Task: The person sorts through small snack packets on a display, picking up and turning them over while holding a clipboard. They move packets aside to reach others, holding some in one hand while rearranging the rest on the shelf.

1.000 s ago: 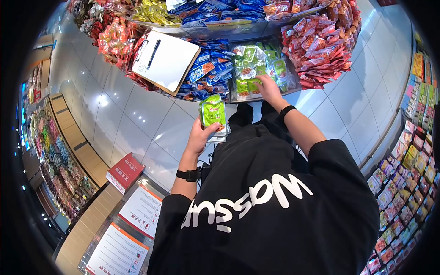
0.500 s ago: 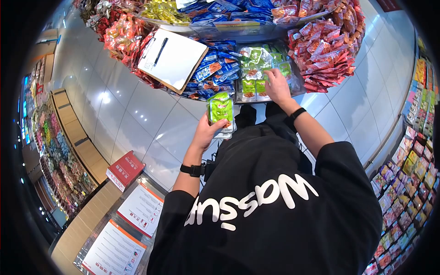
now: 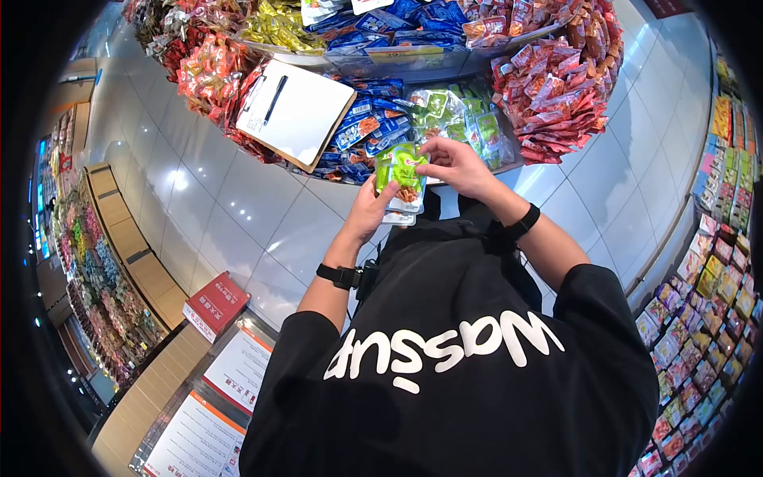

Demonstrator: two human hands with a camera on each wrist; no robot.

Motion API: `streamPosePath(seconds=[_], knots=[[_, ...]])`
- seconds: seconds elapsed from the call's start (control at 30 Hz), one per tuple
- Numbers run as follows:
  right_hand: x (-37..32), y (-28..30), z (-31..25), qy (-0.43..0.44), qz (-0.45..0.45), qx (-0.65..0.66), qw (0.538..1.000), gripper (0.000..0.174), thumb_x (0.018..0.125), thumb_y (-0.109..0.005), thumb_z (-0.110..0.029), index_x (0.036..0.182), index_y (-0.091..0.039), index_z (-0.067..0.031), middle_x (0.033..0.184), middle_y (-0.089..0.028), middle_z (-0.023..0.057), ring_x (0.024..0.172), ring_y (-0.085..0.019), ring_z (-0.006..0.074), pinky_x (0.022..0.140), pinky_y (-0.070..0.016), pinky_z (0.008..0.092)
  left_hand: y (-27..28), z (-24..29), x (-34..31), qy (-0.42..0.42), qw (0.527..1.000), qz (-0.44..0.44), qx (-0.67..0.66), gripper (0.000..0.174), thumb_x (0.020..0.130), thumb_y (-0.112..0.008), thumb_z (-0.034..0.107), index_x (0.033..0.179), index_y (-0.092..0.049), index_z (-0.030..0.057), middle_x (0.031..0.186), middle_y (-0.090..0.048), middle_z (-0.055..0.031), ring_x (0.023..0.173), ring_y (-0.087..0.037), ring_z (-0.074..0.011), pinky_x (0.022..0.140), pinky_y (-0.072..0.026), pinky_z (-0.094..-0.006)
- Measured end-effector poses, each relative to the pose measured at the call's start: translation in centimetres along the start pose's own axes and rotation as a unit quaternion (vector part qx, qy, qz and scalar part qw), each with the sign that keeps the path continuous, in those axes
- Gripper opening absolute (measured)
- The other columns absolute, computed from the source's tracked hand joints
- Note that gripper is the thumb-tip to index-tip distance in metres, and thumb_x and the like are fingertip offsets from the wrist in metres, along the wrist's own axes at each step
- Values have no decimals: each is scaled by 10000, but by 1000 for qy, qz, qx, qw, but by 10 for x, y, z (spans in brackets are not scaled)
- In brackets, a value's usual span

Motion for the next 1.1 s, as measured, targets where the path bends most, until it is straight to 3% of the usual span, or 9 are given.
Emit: streamPosePath(seconds=[0.13,0.23,0.37,0.43,0.53,0.57,0.67,0.9,1.1], knots=[[-4,12,2,1,2,109,994,226,928,-667,-69,1132,-574,-41,901,-656,16,807,-624,74,694,-505,232,-3,-6,7,-68,998,-5,-13,479,928,-702,248,1287,-499,4,1125,-653,-86,977,-656,-145,798,-566,-306],[-7,35,3,-7,57,171,984,205,952,-635,-89,1147,-572,-69,903,-667,28,801,-633,84,691,-513,241,2,0,3,-48,998,12,-23,418,915,-703,176,1244,-513,0,1054,-675,-102,869,-693,-180,654,-603,-321],[3,107,24,45,151,-4,987,194,956,-600,-68,1147,-584,-35,897,-687,43,765,-626,97,694,-502,246,14,7,-3,-53,998,29,-30,356,917,-657,131,1215,-530,-17,980,-703,-155,733,-710,-200,497,-596,-325],[0,139,50,15,192,-226,955,197,910,-621,-70,1104,-636,-36,795,-676,74,694,-608,124,662,-487,270,18,9,-9,-48,998,30,-19,348,919,-656,134,1204,-531,-20,996,-701,-159,743,-710,-201,505,-598,-326],[-4,155,87,-65,142,-404,901,181,878,-644,-104,1052,-674,-67,783,-658,140,687,-636,209,662,-500,325,24,7,-12,-43,999,30,-10,335,920,-655,134,1192,-533,-19,991,-698,-157,748,-710,-202,517,-600,-332],[-6,154,95,-89,131,-433,888,173,864,-638,-141,1016,-695,-83,839,-663,188,768,-661,317,714,-514,395,23,8,-14,-40,999,32,-11,336,920,-655,132,1193,-532,-19,985,-698,-154,748,-709,-202,519,-601,-333],[-6,158,128,4,131,-474,871,181,871,-621,-165,1008,-700,-79,911,-685,190,865,-659,370,765,-511,448,24,4,-16,-33,999,35,-7,330,917,-660,130,1187,-540,-18,982,-698,-148,753,-708,-200,521,-600,-331],[-13,159,138,-44,238,-471,848,175,869,-622,-167,993,-704,-75,913,-699,183,884,-669,372,781,-522,450,20,0,-11,-23,999,21,18,299,910,-672,127,1152,-574,-18,981,-700,-133,750,-704,-194,520,-595,-325],[-15,167,150,-72,268,-409,869,187,868,-646,-147,1011,-681,-32,869,-697,195,831,-693,342,747,-536,398,13,2,-8,-12,1000,8,7,328,897,-699,115,1165,-547,-1,940,-693,-99,726,-695,-173,508,-587,-322]])
Point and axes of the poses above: each hand's wrist, its own x-axis towards the middle knuckle, its own y-axis out of the back of the hand, z = x × y, the point moved 4 cm from there along x, towards the middle knuckle
